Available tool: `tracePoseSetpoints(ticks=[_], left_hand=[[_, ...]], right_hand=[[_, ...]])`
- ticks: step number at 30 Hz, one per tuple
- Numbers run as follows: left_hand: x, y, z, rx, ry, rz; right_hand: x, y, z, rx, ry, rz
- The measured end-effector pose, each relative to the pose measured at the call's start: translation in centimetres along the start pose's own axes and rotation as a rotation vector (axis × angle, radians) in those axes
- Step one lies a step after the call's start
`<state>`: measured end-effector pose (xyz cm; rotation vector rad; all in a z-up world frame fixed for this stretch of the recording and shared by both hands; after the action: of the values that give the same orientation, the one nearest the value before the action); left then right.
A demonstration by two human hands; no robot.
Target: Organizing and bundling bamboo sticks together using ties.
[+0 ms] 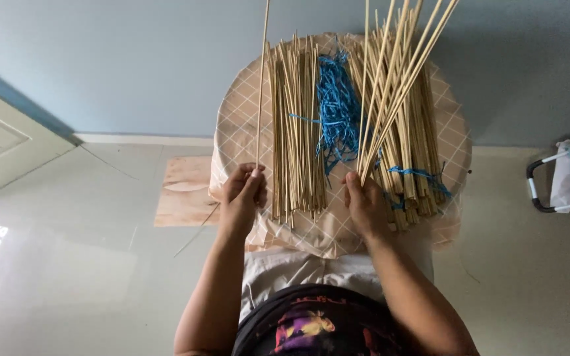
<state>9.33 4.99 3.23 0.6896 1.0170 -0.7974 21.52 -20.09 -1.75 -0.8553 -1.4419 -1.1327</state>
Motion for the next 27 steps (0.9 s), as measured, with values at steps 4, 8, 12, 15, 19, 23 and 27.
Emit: tracePoseSetpoints(ticks=[4, 8, 12, 15, 19, 23, 27], left_hand=[[0.4, 0.2, 0.6, -0.051, -0.018, 0.038], [-0.2, -0.4, 2.3, -0.037, -0.063, 0.062], [-0.8, -0.2, 3.9, -0.018, -0.05, 0.064], [0.1, 0.3, 6.5, 0.067, 0.048, 0.112], [0.7, -1.5, 11.3, 0.251, 0.174, 0.117], [0.4, -1.5, 12.2, 0.282, 0.506, 0.265], [0.0, 1.9, 5.6, 0.09, 0.719, 0.307]], right_hand=[[-0.7, 0.1, 0.1, -0.013, 0.06, 0.012], [-1.7, -0.1, 2.0, 0.196, 0.319, 0.065], [-3.3, -1.3, 4.4, 0.491, 0.465, 0.162], [-3.8, -2.4, 5.6, 0.684, 0.5, 0.208], [-4.0, -1.9, 4.8, 0.636, 0.502, 0.167], [-3.0, -1.6, 4.6, 0.533, 0.395, 0.18], [-1.3, -0.4, 2.1, 0.315, 0.4, 0.15]])
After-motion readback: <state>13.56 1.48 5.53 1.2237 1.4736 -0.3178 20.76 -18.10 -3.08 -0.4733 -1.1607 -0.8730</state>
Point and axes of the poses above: each hand's wrist, its own y-axis towards the middle knuckle, its own z-axis out of the palm, x = y × z, the point moved 10 cm from there along y, towards the middle knuckle, and after that the axes turned 3 degrees about y, right-handed, at the moved point
